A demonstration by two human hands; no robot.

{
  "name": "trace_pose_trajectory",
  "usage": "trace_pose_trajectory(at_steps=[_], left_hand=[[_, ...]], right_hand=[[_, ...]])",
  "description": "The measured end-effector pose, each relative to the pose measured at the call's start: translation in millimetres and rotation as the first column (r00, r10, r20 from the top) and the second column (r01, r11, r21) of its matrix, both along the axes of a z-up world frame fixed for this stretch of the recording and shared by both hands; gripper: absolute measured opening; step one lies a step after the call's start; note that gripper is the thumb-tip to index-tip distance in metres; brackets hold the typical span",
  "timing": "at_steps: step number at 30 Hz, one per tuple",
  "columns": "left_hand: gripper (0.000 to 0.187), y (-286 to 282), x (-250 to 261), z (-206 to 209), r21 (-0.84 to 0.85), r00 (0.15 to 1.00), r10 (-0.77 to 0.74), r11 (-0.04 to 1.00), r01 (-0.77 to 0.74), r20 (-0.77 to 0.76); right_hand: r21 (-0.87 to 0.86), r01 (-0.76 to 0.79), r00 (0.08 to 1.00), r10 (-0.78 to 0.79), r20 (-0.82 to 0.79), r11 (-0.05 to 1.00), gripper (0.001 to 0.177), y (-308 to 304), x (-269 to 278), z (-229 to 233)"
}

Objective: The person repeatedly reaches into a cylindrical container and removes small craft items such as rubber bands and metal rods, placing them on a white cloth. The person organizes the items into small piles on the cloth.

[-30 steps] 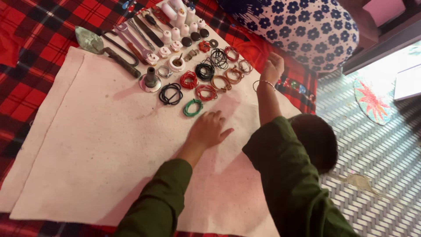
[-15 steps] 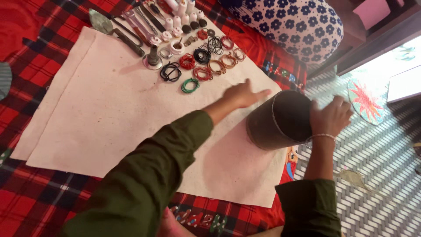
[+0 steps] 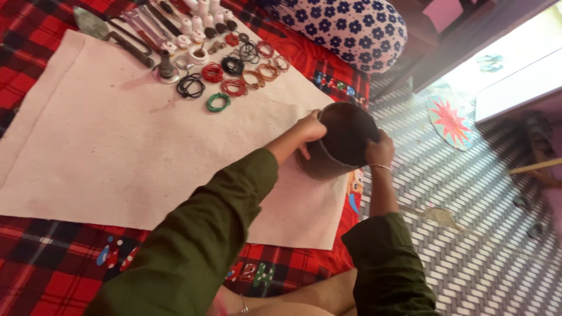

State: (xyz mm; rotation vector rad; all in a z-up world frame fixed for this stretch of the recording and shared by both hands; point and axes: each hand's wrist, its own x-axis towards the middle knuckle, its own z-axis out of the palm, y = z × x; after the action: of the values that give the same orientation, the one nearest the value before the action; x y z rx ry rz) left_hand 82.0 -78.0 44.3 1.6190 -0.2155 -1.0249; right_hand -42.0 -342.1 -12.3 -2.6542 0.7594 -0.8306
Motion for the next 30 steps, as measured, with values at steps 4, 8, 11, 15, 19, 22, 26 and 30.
trace_pose_trajectory(at_steps=[4, 8, 11, 15, 19, 22, 26, 30], left_hand=[[0.082, 26, -25, -2, -0.027, 0.993, 0.028, 0.999, -0.025, 0.118], [0.091, 53, -52, -14, -0.099, 0.887, 0.085, 0.994, -0.045, 0.454], [0.087, 73, -69, -17, -0.121, 0.895, 0.077, 0.992, -0.026, 0.439], [0.086, 90, -86, -17, -0.133, 0.919, 0.073, 0.991, -0.022, 0.388], [0.091, 92, -95, -30, -0.235, 0.746, 0.182, 0.971, -0.035, 0.641], [0.094, 92, -98, -40, -0.296, 0.715, 0.225, 0.955, -0.026, 0.662], [0.093, 89, -96, -45, -0.247, 0.746, 0.195, 0.968, -0.042, 0.637], [0.094, 87, -88, -43, -0.231, 0.770, 0.185, 0.972, -0.050, 0.611]], right_hand=[[0.009, 0.028, 0.997, -0.028, 0.065, 1.000, 0.032, 64, -25, 32], [0.134, -0.084, 0.970, 0.050, 0.239, 0.987, 0.025, 126, -54, 58], [0.064, -0.085, 0.961, 0.065, 0.269, 0.994, 0.026, 156, -69, 72], [0.090, -0.108, 0.948, 0.075, 0.309, 0.990, 0.030, 182, -81, 81], [-0.241, -0.072, 0.934, 0.150, 0.323, 0.968, 0.040, 200, -89, 89], [-0.571, -0.068, 0.950, 0.228, 0.214, 0.818, 0.035, 210, -90, 97], [-0.614, -0.414, 0.879, 0.470, -0.078, 0.672, 0.019, 210, -87, 108], [-0.340, -0.602, 0.722, 0.311, -0.618, 0.722, 0.017, 196, -65, 105]])
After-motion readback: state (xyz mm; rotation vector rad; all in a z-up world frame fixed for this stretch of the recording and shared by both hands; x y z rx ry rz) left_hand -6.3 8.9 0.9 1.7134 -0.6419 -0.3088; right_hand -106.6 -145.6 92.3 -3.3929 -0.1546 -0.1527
